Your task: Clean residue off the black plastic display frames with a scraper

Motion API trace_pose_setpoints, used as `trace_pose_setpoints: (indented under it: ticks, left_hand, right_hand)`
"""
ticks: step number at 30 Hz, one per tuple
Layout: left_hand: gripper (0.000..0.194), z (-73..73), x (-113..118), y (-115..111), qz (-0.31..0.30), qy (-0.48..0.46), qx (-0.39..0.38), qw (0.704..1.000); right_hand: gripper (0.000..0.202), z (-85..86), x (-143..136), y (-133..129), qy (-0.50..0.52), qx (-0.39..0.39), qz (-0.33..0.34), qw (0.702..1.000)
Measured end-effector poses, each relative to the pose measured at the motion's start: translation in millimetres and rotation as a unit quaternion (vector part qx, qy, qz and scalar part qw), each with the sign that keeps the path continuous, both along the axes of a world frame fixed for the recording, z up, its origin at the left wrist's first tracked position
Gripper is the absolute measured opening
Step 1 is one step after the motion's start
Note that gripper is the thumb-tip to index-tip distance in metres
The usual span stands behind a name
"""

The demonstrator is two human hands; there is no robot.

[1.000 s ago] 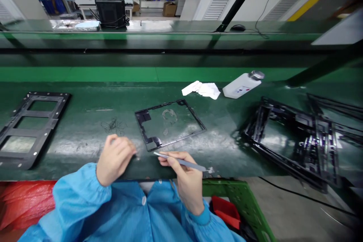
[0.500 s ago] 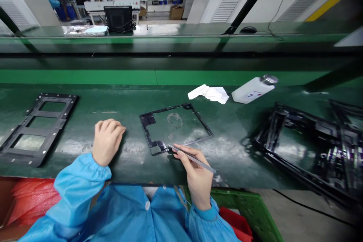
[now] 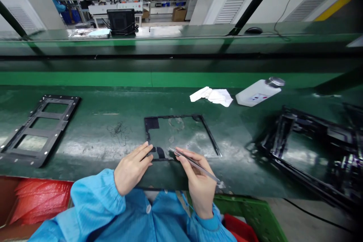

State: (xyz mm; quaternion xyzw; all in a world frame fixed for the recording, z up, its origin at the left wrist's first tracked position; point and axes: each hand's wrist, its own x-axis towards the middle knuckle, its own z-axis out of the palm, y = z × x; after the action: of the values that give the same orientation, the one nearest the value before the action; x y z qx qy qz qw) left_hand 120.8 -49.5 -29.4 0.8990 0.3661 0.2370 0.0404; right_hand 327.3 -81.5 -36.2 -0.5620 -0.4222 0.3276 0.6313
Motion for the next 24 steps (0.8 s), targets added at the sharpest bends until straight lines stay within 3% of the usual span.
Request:
trace_pose_setpoints:
  ticks: [12, 18, 24]
  left_hand:
    - [0.020, -0.3, -19.6, -5.3, -0.012, -0.036, -0.060, 0.997]
    - [0.018, 4.4, -21.3, -2.6, 0.035, -0.082, -0.129, 0.988]
    - [0.029, 4.8, -26.7, 6.1, 0.086, -0.115, -0.126, 0.982]
  right_hand:
    - [0.009, -1.3, 0.5, -5.7, -0.076, 0.019, 0.017, 0.997]
    - [0.010, -0.5, -0.1, -5.5, -0.070, 0.019, 0.018, 0.997]
    - [0.010, -1.9, -1.3, -6.3, -0.057, 0.020, 0.016, 0.998]
